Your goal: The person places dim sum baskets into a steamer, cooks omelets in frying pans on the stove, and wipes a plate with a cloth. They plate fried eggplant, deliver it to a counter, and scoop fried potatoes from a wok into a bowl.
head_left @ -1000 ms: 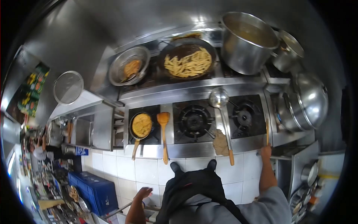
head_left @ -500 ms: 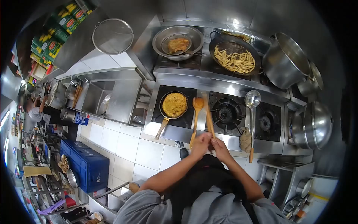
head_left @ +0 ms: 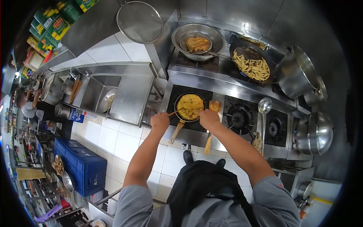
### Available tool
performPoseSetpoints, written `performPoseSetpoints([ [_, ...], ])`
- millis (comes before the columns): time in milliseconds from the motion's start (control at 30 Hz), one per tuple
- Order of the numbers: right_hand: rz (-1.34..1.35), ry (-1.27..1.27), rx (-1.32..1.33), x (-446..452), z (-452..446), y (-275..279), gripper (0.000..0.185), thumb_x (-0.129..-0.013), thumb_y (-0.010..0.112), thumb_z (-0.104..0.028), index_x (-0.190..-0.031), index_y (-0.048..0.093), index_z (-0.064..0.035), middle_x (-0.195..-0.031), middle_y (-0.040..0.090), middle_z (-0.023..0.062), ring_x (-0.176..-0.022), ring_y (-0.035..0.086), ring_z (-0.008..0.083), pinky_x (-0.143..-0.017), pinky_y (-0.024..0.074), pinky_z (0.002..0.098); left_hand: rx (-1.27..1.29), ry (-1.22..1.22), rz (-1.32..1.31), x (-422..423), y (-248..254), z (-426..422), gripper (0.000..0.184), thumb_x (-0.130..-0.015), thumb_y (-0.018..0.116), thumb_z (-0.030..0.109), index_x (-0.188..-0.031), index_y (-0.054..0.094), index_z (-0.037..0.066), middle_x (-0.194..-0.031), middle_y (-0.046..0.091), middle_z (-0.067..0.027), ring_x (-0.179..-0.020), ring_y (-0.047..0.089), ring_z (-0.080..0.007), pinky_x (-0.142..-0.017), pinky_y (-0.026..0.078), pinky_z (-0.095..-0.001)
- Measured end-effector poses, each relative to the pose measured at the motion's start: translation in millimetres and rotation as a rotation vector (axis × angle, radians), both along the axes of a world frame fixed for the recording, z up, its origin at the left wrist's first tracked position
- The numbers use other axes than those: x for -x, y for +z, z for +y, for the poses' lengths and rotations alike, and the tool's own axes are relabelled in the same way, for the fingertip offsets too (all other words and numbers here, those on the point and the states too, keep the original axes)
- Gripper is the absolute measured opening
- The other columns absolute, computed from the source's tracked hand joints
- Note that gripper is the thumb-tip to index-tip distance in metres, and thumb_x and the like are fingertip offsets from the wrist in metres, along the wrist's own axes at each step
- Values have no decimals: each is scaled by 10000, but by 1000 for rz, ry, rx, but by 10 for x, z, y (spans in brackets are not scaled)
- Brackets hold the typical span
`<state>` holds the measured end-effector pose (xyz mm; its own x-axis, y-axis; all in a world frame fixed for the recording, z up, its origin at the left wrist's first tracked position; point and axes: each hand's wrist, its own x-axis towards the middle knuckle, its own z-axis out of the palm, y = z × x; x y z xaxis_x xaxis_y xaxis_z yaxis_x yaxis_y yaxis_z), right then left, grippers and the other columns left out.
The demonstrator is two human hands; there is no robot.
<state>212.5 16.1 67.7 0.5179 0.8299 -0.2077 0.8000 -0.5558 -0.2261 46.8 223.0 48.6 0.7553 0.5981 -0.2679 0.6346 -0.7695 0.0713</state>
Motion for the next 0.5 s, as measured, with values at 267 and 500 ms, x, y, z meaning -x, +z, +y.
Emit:
performPoseSetpoints([
  [267,-41,-18,29,82,139,519,223,-863,517,-113,-902,727,-51,-947,718,167,-893,710,321,-744,568,424,-57,-117,43,-223,596,182,212,-907,566,212,-982,727,94,-996,730,-154,-948,716,-309,-792,567,-396],
  [500,-29,-96,91,25,214,323,223,-862,522,-119,-919,724,-45,-949,717,168,-891,710,328,-747,567,427,12,-92,108,-367,366,578,242,-904,576,222,-1036,735,97,-1043,724,-162,-998,702,-321,-833,553,-413],
])
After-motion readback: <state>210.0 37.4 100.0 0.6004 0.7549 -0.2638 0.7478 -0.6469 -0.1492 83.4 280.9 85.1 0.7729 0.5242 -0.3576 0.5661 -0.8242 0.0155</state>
